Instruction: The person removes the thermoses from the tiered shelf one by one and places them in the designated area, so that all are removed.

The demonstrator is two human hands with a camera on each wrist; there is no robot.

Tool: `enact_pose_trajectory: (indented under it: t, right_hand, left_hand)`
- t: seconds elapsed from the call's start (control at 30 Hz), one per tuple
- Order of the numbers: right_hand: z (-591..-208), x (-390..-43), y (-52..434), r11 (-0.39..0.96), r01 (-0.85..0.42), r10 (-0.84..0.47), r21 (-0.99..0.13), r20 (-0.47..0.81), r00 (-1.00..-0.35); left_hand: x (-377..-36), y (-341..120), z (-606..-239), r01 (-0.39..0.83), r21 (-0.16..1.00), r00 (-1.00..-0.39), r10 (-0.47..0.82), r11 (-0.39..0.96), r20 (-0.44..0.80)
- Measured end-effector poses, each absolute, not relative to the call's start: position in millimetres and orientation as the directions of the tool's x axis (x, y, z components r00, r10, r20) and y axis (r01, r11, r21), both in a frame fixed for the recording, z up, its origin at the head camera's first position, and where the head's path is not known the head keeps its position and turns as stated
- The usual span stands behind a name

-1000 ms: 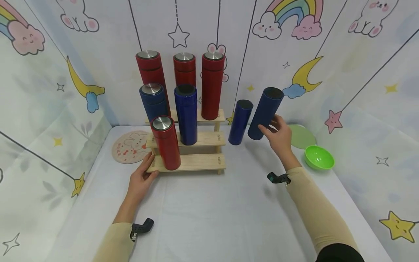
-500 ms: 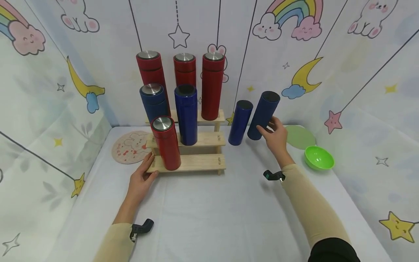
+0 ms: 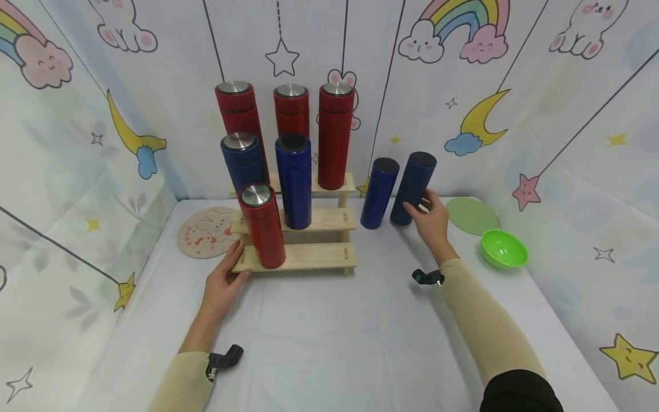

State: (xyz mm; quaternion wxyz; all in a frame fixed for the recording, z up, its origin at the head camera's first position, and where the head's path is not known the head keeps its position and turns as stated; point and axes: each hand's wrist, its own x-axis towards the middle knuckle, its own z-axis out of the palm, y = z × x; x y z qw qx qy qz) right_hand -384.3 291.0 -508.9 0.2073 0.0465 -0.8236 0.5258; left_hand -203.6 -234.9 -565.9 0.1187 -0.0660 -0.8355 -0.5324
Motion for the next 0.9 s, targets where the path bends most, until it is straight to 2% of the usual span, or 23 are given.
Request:
enact_pose_trajectory:
  t: [0.17, 0.9]
  right_hand:
    - [-515.6, -384.5, 291.7, 0.437, -0.264, 0.147, -0.86, 0.358, -0.922]
    - [-523.1, -382.3, 296.4, 0.472, -0.254, 0.149, -0.844, 0.36, -0.921]
  left_hand:
    - [-204.6, -235.5, -565.6, 0.245, 0.875, -0.961, -0.017, 0.418, 0.277]
    - [-204.6, -236.0, -568.8, 0.249, 0.86, -0.958, -0.015, 0.445, 0.285]
